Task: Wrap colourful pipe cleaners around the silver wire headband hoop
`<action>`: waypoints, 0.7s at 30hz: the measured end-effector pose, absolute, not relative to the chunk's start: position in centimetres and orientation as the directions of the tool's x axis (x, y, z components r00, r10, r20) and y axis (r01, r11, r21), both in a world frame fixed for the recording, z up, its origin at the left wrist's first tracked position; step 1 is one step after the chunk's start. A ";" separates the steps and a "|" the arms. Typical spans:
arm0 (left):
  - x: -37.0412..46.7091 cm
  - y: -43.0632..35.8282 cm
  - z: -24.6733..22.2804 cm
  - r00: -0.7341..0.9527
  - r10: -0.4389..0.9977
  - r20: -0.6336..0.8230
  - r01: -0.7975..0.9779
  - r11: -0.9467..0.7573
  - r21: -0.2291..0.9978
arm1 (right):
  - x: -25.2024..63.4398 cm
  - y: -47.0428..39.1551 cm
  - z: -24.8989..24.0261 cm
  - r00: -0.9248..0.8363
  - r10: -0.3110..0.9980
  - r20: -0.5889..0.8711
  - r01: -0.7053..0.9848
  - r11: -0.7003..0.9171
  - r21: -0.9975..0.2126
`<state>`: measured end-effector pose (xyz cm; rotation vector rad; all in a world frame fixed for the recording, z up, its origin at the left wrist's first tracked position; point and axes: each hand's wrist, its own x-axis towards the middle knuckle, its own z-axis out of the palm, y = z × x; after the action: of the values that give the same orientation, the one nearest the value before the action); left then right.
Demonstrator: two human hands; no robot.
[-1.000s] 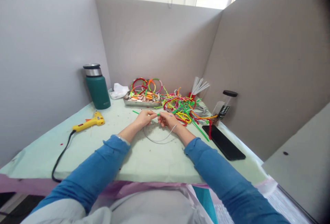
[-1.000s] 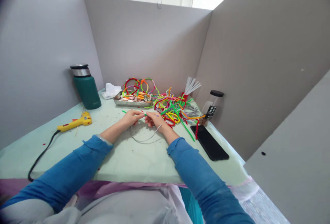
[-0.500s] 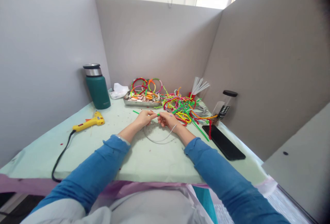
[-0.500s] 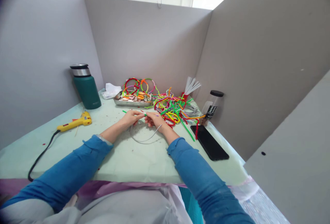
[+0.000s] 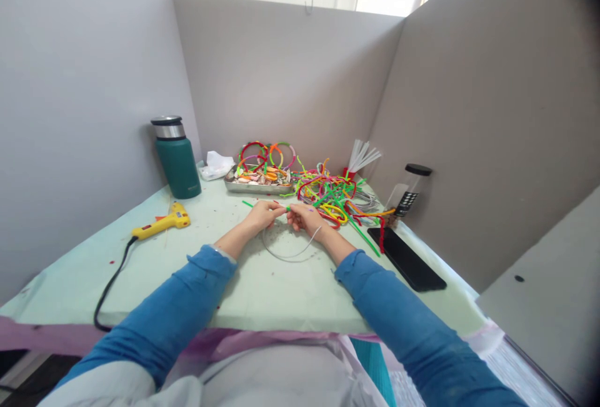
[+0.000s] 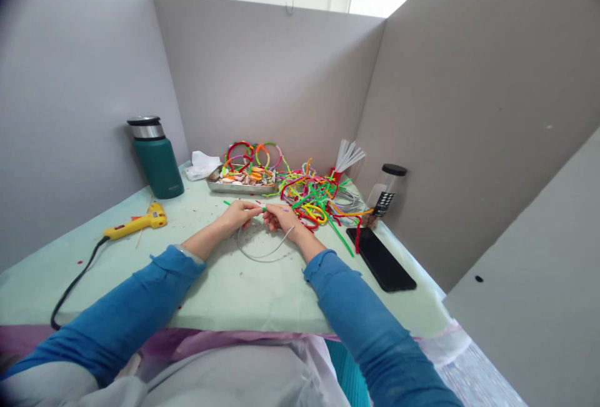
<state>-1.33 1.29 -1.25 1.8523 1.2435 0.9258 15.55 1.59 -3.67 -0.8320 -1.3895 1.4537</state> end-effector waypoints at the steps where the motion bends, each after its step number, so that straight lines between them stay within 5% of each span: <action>1: -1.3 1.3 -1.3 0.283 0.943 0.175 0.438 -0.289 0.851 | 15.6 1.6 -3.7 -0.339 0.933 0.124 -0.166 0.071 -0.984; 21: -1.2 0.8 -1.0 0.288 0.946 0.151 0.435 -0.270 0.859 | 15.5 1.7 -3.8 -0.343 0.930 0.130 -0.149 0.082 -0.985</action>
<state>-1.22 0.81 -0.97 1.8404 1.2414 0.9036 15.52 1.71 -3.84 -0.8385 -1.4105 1.4401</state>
